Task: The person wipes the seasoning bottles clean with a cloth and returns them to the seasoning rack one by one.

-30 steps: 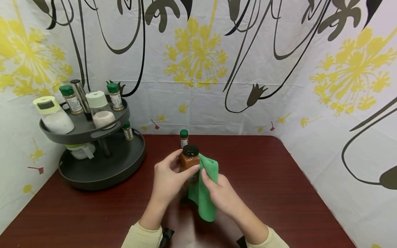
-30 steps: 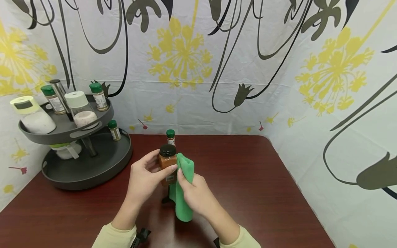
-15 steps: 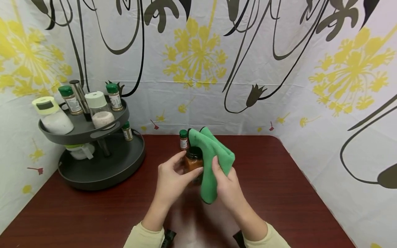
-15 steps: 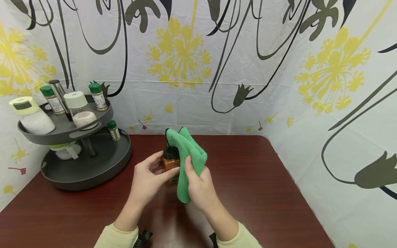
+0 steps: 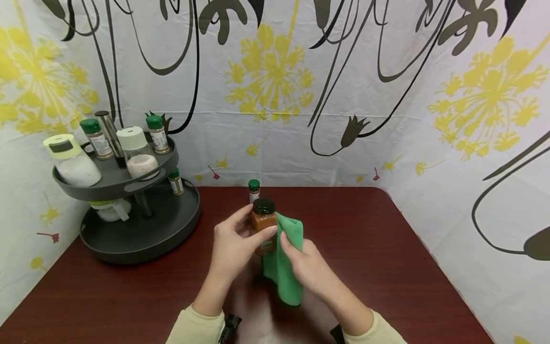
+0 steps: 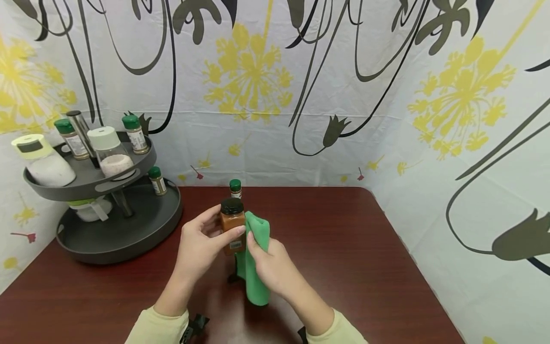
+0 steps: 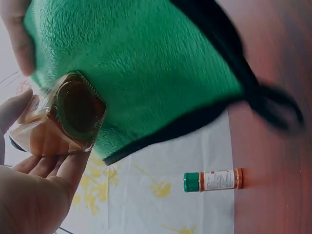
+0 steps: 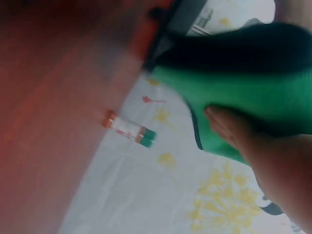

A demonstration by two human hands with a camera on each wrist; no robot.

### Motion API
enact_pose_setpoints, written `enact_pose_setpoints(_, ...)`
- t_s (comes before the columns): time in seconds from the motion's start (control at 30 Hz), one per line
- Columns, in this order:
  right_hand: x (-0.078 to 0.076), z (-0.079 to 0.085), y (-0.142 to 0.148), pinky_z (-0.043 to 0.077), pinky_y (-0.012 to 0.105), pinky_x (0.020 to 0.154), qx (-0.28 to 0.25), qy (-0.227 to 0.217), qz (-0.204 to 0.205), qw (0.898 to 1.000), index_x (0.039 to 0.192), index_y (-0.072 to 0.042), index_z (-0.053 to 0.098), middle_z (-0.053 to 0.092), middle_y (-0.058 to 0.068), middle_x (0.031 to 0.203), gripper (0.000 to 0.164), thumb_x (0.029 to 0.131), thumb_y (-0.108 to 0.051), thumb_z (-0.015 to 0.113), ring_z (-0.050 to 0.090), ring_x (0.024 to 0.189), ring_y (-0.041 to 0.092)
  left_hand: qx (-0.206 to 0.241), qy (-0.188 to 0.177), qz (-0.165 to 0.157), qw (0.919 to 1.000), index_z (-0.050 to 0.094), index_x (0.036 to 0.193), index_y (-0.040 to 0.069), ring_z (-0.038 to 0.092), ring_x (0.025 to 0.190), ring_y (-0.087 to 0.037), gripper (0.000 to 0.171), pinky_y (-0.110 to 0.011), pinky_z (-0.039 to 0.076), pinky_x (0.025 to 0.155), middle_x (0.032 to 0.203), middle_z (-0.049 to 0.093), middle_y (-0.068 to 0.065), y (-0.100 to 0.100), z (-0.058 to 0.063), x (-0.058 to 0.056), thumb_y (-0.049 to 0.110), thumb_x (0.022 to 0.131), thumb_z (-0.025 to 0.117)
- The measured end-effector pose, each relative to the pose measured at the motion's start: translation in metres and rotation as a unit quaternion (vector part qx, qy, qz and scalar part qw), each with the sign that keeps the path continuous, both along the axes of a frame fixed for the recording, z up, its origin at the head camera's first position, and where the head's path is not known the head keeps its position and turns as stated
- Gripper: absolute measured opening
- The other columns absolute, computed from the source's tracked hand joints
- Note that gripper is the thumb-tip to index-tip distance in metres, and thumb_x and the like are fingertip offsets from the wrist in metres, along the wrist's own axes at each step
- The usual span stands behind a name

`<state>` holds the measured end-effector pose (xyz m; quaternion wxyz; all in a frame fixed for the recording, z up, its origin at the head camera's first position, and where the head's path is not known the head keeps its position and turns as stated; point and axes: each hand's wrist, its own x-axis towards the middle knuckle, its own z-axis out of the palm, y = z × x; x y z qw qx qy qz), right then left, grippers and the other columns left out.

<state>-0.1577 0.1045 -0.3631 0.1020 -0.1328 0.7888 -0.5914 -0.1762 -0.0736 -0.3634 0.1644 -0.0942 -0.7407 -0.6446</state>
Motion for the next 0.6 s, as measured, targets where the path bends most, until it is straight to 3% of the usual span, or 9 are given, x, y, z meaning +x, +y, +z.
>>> enact_pose_setpoints(0.13, 0.001, 0.016, 0.001, 0.056, 0.035, 0.077, -0.007, 0.032, -0.041, 0.999, 0.121, -0.013, 0.062, 0.068, 0.009, 0.105, 0.057, 0.099, -0.06, 0.038, 0.069, 0.093, 0.026, 0.005, 0.008, -0.012, 0.9999, 0.059, 0.134, 0.019, 0.071, 0.102, -0.014, 0.067, -0.031, 0.059, 0.082, 0.118, 0.069, -0.001, 0.003, 0.001, 0.0, 0.034, 0.075, 0.086)
enact_pose_setpoints(0.33, 0.004, 0.035, 0.005, 0.056, 0.04, 0.077, -0.064, 0.072, -0.058, 0.994, 0.125, -0.016, 0.059, 0.065, 0.013, 0.105, 0.051, 0.102, -0.055, 0.036, 0.066, 0.091, 0.031, 0.015, 0.024, -0.025, 0.9993, 0.063, 0.128, 0.024, 0.072, 0.093, -0.014, 0.061, -0.029, 0.06, 0.077, 0.111, 0.071, -0.001, 0.008, 0.002, 0.0, 0.029, 0.072, 0.088)
enact_pose_setpoints(0.53, 0.006, 0.032, 0.003, 0.053, 0.035, 0.084, -0.101, 0.096, -0.08, 0.987, 0.133, -0.017, 0.052, 0.06, 0.008, 0.118, 0.049, 0.103, -0.052, 0.037, 0.061, 0.097, 0.021, 0.011, 0.031, -0.016, 0.9993, 0.065, 0.126, 0.021, 0.072, 0.091, -0.012, 0.06, -0.03, 0.06, 0.077, 0.109, 0.073, -0.001, 0.01, 0.002, 0.001, 0.027, 0.071, 0.089)
enact_pose_setpoints(0.6, 0.006, 0.026, 0.001, 0.053, 0.035, 0.082, -0.098, 0.094, -0.076, 0.988, 0.13, -0.015, 0.054, 0.061, 0.009, 0.114, 0.047, 0.104, -0.05, 0.037, 0.061, 0.093, 0.02, 0.01, 0.028, -0.013, 0.9995, 0.063, 0.129, 0.02, 0.072, 0.094, -0.012, 0.063, -0.03, 0.06, 0.078, 0.111, 0.072, -0.001, 0.01, 0.003, 0.002, 0.027, 0.072, 0.088)
